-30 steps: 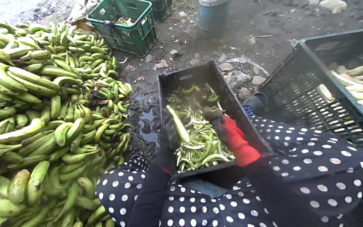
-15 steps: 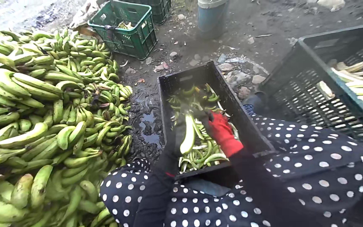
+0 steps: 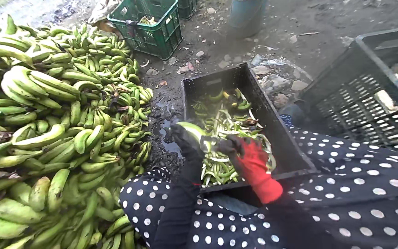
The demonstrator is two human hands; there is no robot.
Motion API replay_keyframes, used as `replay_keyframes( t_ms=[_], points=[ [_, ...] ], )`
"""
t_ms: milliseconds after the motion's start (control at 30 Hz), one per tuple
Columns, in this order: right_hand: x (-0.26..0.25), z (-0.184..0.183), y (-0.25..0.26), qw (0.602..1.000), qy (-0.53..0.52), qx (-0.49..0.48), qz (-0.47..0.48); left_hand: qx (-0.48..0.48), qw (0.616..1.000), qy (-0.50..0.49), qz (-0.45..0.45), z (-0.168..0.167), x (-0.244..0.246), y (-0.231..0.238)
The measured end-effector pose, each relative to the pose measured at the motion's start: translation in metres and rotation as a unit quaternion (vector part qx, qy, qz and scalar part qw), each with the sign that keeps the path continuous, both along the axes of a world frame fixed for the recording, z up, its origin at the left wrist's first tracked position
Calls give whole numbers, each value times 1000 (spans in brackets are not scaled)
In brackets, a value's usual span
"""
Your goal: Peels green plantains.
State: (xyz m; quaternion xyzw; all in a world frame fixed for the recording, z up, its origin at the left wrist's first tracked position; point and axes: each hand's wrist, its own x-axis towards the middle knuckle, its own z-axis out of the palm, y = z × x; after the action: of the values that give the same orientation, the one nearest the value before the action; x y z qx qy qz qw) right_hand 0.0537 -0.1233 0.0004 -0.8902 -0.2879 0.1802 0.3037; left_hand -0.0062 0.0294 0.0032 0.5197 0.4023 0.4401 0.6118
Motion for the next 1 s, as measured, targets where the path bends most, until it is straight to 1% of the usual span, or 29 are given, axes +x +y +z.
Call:
replay_keyframes(
  t_ms=[33, 67, 133, 200, 233, 267, 300, 333, 367, 400, 433, 467, 500, 533, 633, 700, 733, 767, 800, 833, 867, 900, 933, 967, 1000],
  points=[
    [11, 5, 7, 1000, 20, -5, -4, 27, 996, 17, -80, -1, -5, -1],
    [24, 7, 14, 999, 40, -18, -6, 37, 984, 24, -174, 0, -9, 0],
    [49, 9, 26, 996, 71, -53, 10, 24, 940, 37, -338, -2, -17, 8],
    [62, 12, 33, 993, 82, -74, 36, -19, 893, 69, -444, -3, -20, 11],
    [66, 12, 35, 992, 86, -82, 43, -48, 879, 77, -469, -1, -18, 9],
    [67, 10, 35, 992, 91, -78, 43, -63, 883, 80, -459, 0, -16, 6],
    [67, 7, 34, 993, 99, -59, 36, -46, 903, 79, -421, -1, -13, 3],
    [65, 2, 33, 994, 104, -30, 24, -32, 931, 51, -360, -2, -10, 2],
    [60, -2, 31, 994, 106, -1, 10, -38, 956, -2, -290, -2, -6, 1],
    [51, -5, 27, 994, 107, 14, -1, -62, 972, -76, -215, -5, -1, 1],
    [38, -9, 23, 995, 95, 22, -9, -80, 980, -123, -137, -4, 3, 0],
    [23, -14, 19, 997, 73, 33, -12, -95, 983, -144, -65, -1, 5, -2],
    [9, -22, 15, 998, 39, 49, -12, -106, 985, -136, -1, 5, 6, -4],
    [-3, -31, 14, 997, -3, 72, -16, -118, 986, -114, 38, 6, 4, -6],
    [-21, -44, 14, 989, -79, 121, -32, -119, 992, 1, 31, -7, -13, -6],
    [-19, -32, 17, 992, -57, 106, -30, -105, 994, 23, 34, -5, -13, -6],
    [-15, -22, 19, 995, -19, 90, -30, -91, 996, -13, 22, -3, -9, -5],
    [-9, -13, 22, 997, 14, 74, -29, -88, 993, -73, 6, -1, -2, -2],
    [-3, -8, 24, 997, 29, 65, -22, -86, 986, -138, -28, -2, 1, 1],
    [2, -5, 24, 998, 22, 66, -10, -78, 977, -186, -64, -4, -1, 4],
    [6, -5, 23, 997, -3, 77, 0, -59, 975, -194, -93, -8, -3, 9],
    [7, -6, 21, 996, -35, 88, 4, -26, 976, -174, -125, -12, -9, 14],
    [8, -9, 18, 993, -67, 96, 5, -9, 983, -114, -146, -6, -13, 12],
    [8, -11, 15, 992, -89, 94, 6, -15, 986, -61, -152, -2, -16, 9],
    [9, -12, 14, 990, -104, 91, 6, -50, 985, -35, -158, 0, -16, 9]
  ],
)
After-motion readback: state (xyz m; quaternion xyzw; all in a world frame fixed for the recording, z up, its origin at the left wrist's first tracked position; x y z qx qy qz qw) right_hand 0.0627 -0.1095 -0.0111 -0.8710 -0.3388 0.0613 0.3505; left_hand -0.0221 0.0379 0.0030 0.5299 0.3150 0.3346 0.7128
